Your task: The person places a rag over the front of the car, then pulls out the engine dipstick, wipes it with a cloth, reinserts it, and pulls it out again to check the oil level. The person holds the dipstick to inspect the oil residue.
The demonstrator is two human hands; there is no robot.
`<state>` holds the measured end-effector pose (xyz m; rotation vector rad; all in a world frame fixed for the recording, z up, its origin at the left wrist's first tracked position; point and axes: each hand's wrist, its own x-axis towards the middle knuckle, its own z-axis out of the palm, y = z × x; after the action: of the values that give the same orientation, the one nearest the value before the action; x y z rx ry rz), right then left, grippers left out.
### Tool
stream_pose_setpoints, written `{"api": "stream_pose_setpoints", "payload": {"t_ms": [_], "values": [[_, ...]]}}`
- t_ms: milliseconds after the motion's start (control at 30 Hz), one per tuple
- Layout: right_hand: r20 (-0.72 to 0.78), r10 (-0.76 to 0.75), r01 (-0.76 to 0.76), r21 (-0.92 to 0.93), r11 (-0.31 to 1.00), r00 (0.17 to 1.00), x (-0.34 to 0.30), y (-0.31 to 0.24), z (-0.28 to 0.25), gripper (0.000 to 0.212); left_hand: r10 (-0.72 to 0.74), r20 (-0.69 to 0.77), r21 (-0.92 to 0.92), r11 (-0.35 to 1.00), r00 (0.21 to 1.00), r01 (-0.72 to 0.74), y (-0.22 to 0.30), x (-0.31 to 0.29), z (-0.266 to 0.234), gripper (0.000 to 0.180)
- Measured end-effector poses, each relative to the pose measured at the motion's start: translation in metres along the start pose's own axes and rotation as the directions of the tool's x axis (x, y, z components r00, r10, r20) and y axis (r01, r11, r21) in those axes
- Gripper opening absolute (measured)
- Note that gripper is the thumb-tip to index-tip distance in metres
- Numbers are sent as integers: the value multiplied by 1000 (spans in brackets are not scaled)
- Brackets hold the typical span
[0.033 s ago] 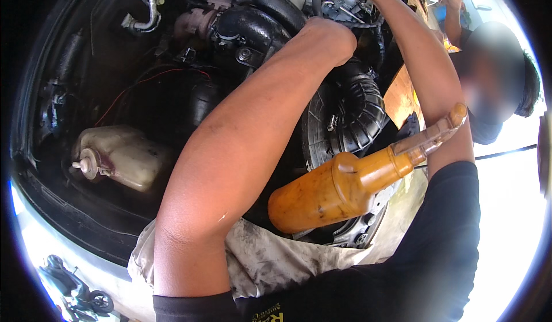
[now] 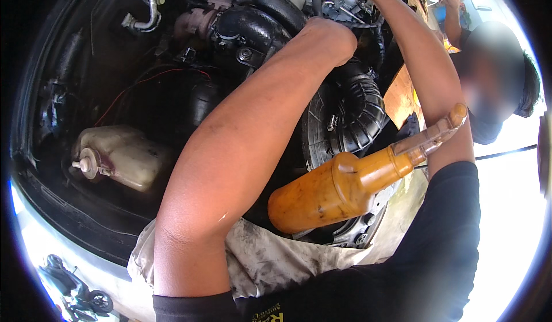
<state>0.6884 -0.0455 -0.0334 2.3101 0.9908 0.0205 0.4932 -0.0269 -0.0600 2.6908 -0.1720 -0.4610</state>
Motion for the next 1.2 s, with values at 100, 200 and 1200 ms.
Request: {"api": "stream_pose_setpoints", "payload": {"t_ms": [100, 200, 1200], "values": [[-53, -62, 53, -162, 985, 997, 19, 11, 27, 72, 14, 10, 12, 1000, 1000, -14, 6, 4, -1, 27], [-55, -184, 167, -230, 959, 982, 26, 6, 26, 70, -1, 14, -4, 1000, 1000, 1, 2, 5, 0, 27], [2, -39, 39, -190, 981, 999, 15, 10, 10, 70, 4, -51, 7, 1000, 999, -4, 9, -4, -11, 29]]}}
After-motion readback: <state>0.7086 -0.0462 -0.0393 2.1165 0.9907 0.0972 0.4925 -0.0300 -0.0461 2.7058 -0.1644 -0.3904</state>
